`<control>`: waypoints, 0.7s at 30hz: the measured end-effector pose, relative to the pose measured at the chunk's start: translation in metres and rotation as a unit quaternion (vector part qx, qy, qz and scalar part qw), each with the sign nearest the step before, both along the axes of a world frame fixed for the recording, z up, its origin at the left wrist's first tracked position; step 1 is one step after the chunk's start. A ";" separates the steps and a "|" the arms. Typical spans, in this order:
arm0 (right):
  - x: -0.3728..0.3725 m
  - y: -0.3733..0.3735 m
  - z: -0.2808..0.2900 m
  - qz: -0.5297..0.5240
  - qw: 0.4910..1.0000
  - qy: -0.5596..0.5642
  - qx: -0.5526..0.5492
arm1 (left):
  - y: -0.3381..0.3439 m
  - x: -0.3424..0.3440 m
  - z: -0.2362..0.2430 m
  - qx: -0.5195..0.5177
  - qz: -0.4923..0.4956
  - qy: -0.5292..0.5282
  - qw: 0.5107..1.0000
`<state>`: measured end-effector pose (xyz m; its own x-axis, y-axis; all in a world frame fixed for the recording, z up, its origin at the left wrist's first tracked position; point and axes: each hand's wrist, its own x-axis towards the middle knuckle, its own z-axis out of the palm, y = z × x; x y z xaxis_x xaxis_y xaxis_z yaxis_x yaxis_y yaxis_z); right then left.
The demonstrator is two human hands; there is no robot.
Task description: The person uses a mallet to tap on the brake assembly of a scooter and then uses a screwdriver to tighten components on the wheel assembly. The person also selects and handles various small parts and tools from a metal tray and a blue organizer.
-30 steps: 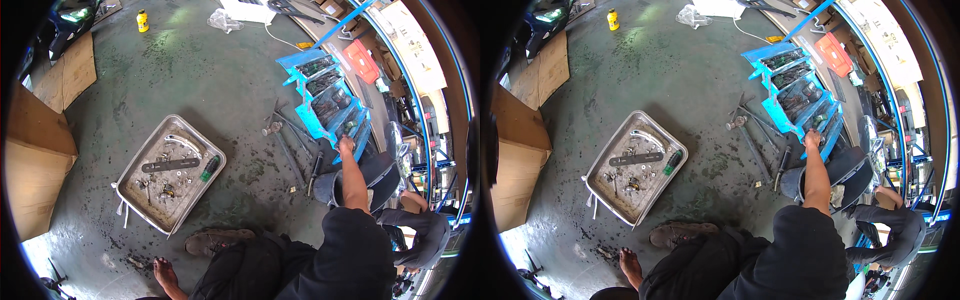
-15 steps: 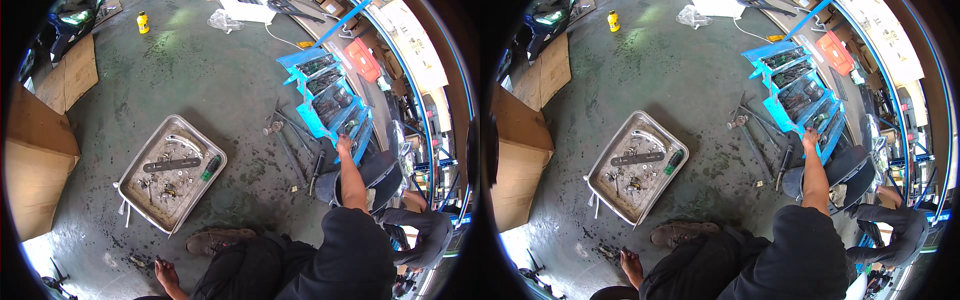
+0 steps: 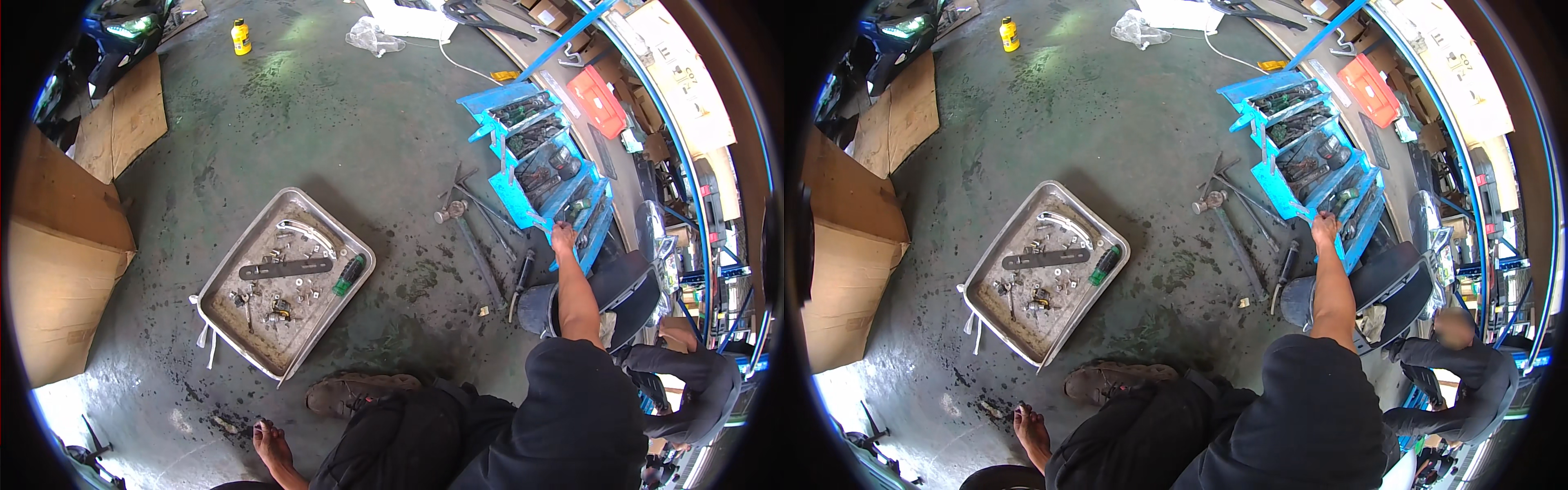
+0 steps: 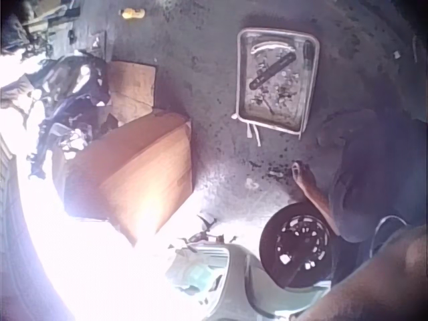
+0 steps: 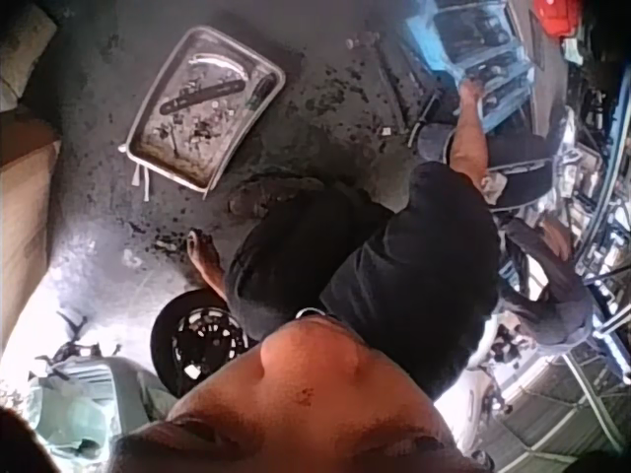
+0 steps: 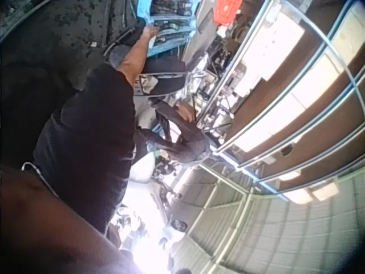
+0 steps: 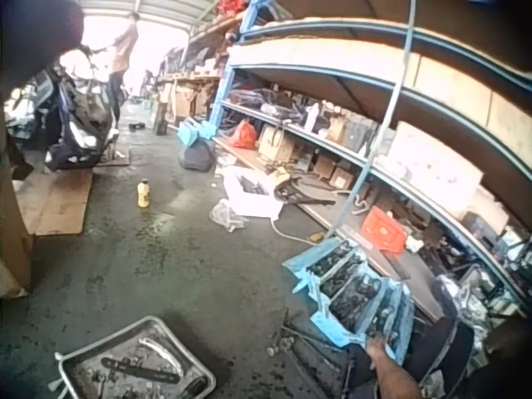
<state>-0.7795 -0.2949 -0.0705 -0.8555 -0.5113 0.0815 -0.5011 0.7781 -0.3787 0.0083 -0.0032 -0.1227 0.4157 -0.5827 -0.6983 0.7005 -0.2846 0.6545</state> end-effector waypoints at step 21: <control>-0.029 -0.008 -0.004 0.037 0.995 -0.003 0.095 | -0.010 -0.022 -0.004 0.009 -0.012 0.002 1.000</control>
<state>-0.8086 -0.3028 -0.0747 -0.8152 -0.5785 -0.0275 -0.5580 0.7973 -0.2304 -0.0140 -0.0134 -0.1265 0.3981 -0.5798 -0.7108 0.6963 -0.3135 0.6457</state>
